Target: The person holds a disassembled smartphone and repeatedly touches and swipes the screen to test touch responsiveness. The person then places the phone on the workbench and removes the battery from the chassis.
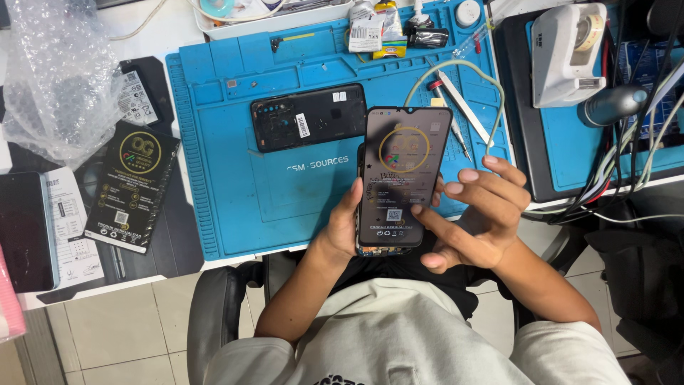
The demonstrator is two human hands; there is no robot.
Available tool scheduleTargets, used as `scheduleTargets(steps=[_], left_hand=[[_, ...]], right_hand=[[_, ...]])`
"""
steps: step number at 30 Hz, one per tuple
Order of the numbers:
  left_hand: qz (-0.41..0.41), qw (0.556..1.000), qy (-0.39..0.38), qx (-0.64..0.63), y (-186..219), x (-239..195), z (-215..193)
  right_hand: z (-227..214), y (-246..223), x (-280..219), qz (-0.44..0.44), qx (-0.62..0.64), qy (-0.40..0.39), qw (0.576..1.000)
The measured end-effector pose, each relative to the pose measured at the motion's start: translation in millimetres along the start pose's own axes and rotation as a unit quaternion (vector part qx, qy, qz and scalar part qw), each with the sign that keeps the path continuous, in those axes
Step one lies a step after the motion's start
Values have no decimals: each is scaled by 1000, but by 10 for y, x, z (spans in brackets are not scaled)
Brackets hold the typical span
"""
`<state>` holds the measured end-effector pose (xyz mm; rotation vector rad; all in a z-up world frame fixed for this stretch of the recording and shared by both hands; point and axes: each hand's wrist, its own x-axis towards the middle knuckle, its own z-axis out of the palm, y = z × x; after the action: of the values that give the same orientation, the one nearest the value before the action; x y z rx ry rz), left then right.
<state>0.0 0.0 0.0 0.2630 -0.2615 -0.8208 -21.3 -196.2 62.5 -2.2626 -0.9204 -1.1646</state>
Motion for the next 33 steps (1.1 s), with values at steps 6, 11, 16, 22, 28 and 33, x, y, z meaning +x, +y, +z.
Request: scheduleTargets(steps=[6,11,16,22,28,33], left_hand=[[1,1000,1,-26,-32,-23,-31],[-1,998,-21,-51,-44,-6,-43],[4,1000,5,-16,-26,2,-9],[9,1000,-14,-16,12,34,39],[10,1000,-2,-14,50,63,99],[22,1000,-13,-12,73,95,128]], right_hand=[[-21,17,72,13,-12,-34,999],[0,33,86,14,-7,-43,999],[-72,22,39,19,-4,-22,1000],[-60,-90,259,98,135,71,983],[-542,-336,419,261,632,53,728],[-648,-383,429,252,645,61,719]])
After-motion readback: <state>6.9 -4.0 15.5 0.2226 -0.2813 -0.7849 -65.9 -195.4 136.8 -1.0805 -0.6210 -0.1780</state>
